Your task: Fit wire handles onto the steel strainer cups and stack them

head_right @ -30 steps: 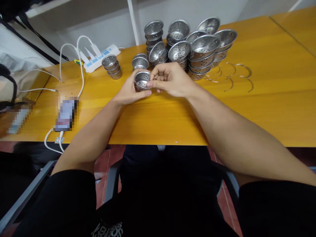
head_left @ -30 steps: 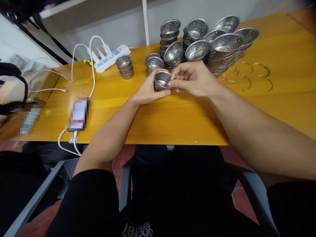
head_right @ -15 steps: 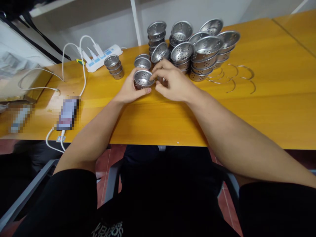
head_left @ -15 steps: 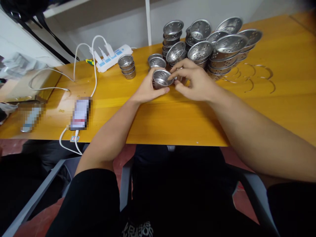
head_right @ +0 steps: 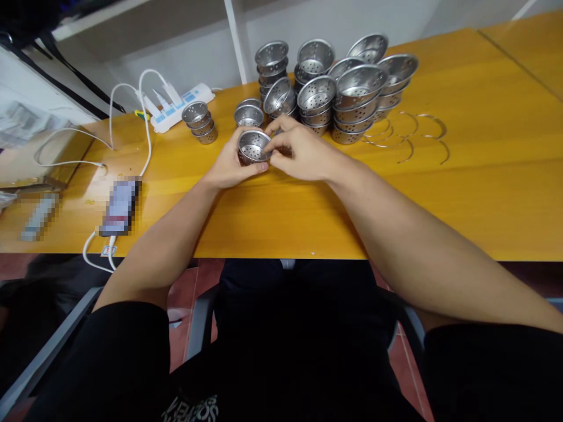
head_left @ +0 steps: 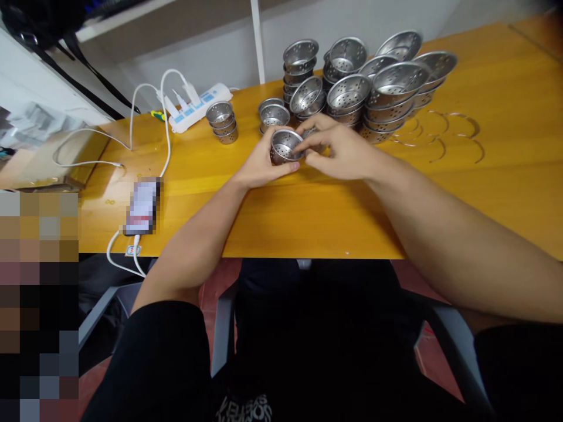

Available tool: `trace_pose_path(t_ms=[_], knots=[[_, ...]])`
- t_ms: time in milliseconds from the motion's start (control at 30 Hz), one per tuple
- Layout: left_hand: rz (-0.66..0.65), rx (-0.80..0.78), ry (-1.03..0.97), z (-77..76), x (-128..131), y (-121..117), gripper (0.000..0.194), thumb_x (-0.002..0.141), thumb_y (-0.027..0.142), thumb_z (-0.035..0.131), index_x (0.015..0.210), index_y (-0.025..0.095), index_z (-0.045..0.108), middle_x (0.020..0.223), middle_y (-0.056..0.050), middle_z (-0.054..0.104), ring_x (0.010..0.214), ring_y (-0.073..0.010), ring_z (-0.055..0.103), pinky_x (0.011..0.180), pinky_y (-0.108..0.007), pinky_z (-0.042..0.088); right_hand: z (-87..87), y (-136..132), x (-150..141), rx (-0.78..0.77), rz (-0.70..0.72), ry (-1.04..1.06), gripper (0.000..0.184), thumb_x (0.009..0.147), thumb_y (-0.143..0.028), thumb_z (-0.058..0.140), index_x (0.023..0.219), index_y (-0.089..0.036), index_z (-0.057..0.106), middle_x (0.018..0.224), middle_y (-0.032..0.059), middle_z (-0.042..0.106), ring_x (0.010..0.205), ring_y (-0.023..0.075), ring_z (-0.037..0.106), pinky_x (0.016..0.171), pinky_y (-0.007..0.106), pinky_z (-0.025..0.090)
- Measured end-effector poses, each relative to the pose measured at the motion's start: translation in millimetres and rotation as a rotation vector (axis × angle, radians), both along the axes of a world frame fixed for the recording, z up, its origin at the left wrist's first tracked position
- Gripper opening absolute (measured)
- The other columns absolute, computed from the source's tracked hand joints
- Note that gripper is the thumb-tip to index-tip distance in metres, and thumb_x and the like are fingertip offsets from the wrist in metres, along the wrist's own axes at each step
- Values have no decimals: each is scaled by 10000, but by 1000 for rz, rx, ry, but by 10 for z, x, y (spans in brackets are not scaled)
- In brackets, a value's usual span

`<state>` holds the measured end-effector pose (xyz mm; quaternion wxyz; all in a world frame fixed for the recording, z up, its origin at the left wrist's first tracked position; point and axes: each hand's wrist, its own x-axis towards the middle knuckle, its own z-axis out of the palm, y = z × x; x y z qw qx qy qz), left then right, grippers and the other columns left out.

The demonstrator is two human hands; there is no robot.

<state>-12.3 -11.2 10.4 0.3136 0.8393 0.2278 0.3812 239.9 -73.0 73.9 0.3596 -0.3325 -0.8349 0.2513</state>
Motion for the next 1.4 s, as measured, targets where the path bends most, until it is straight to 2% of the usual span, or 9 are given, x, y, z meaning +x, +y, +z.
trace_pose_path(t_ms=[233,367,567,667,800,933,1100,1233,1400], knots=[[39,39,25,13,23,7,1045,944,996,634,1646,274,353,1478,-127,614,1393,-306,728,1226,-563,591,25,-59,-49,-2,-21,-7,253,945,-502,860,1107,-313,815,1478,109,674,1389,422,644,1186,655,571],[58,57,38,-8,11,45,1099,955,1017,577,1743,339,224,1557,-125,536,1460,-311,687,1219,-555,590,154,-78,89,110,-91,-51,233,1032,-507,748,1139,-301,772,1492,149,665,1377,366,637,1228,541,557],[275,92,-37,37,-143,198,873,984,955,611,1606,352,503,1652,-146,514,1416,-324,652,1173,-536,605,340,-49,327,169,-408,-313,197,1048,-403,732,1117,-225,780,1370,215,706,1320,344,687,1216,462,563],[335,133,-45,44,-248,305,800,941,902,731,1515,357,617,1774,-126,450,1678,-402,432,1385,-655,437,372,-47,348,134,-461,-501,219,1086,-399,752,1089,-186,804,1207,222,755,1266,380,708,1179,506,564],[355,97,-43,-104,-361,531,841,826,798,925,1510,388,659,1864,-81,381,1824,-406,163,1520,-710,151,324,-39,303,127,-483,-594,303,1122,-380,783,1168,-90,858,1154,240,766,1215,383,731,1133,482,569],[407,49,-40,-197,-402,634,781,803,727,980,1430,350,706,1843,-98,440,1804,-422,248,1518,-725,142,196,-4,260,106,-507,-564,302,1131,-346,795,1249,-82,883,1245,247,742,1251,366,714,1157,471,561],[534,62,113,14,-349,415,443,903,489,970,1212,295,719,1654,-125,647,1717,-379,473,1495,-599,334,20,105,292,98,-509,-493,284,1087,-381,836,1243,-154,907,1251,204,701,1212,380,703,1140,520,569],[533,118,145,122,-299,304,338,915,302,959,1079,259,666,1438,-119,746,1570,-366,622,1424,-575,441,-78,193,356,96,-466,-463,355,1118,-452,770,1275,-158,891,1232,216,716,1246,432,689,1168,609,554],[556,109,98,35,-317,368,543,887,482,1014,1202,268,627,1339,-111,742,1382,-354,716,1338,-558,522,-73,171,355,35,-475,-447,367,1097,-471,773,1319,-188,843,1241,212,761,1235,469,716,1137,679,567]])
